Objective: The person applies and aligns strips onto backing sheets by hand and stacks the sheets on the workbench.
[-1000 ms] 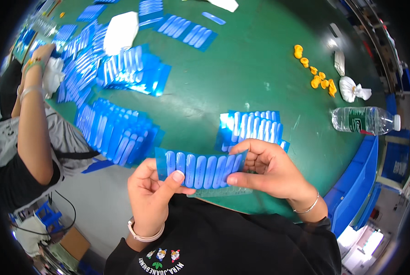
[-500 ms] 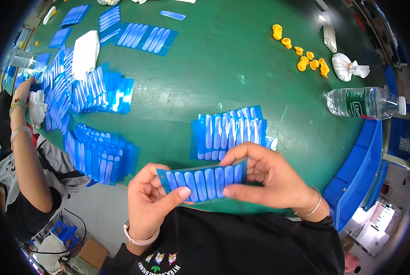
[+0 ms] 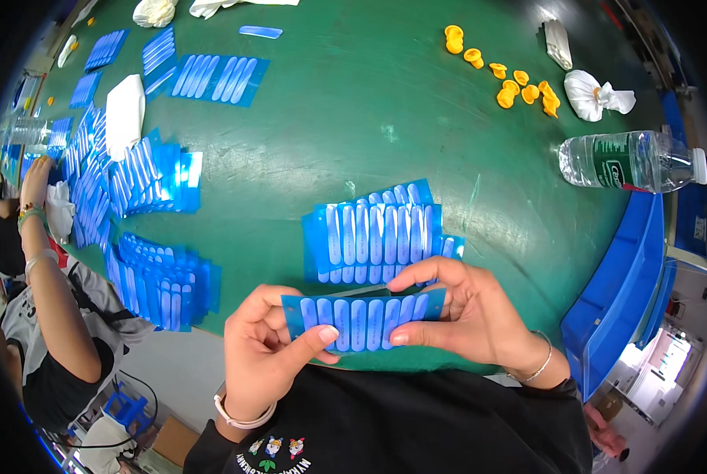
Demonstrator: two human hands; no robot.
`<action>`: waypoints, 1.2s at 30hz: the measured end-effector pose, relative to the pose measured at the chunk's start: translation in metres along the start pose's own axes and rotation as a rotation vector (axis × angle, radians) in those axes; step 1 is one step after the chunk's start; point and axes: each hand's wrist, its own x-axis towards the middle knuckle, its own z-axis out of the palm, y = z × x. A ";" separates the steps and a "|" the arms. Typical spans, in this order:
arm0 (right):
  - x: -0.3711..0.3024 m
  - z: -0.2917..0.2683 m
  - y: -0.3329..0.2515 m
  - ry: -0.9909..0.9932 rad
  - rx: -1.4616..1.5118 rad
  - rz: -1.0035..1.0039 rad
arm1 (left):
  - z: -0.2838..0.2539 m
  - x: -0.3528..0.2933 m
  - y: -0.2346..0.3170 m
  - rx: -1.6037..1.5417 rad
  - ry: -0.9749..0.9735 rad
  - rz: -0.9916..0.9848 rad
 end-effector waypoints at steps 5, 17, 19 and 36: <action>0.003 -0.005 -0.003 -0.006 0.122 0.066 | 0.006 0.007 0.006 -0.059 0.100 -0.020; 0.011 -0.021 0.012 0.120 -0.164 -0.122 | 0.013 0.024 0.012 0.180 0.142 0.006; 0.014 -0.024 0.010 0.176 -0.255 -0.246 | 0.017 0.029 0.011 0.313 0.189 0.066; 0.041 -0.052 -0.014 0.278 -1.056 -0.570 | 0.029 0.078 0.025 1.490 -0.247 0.593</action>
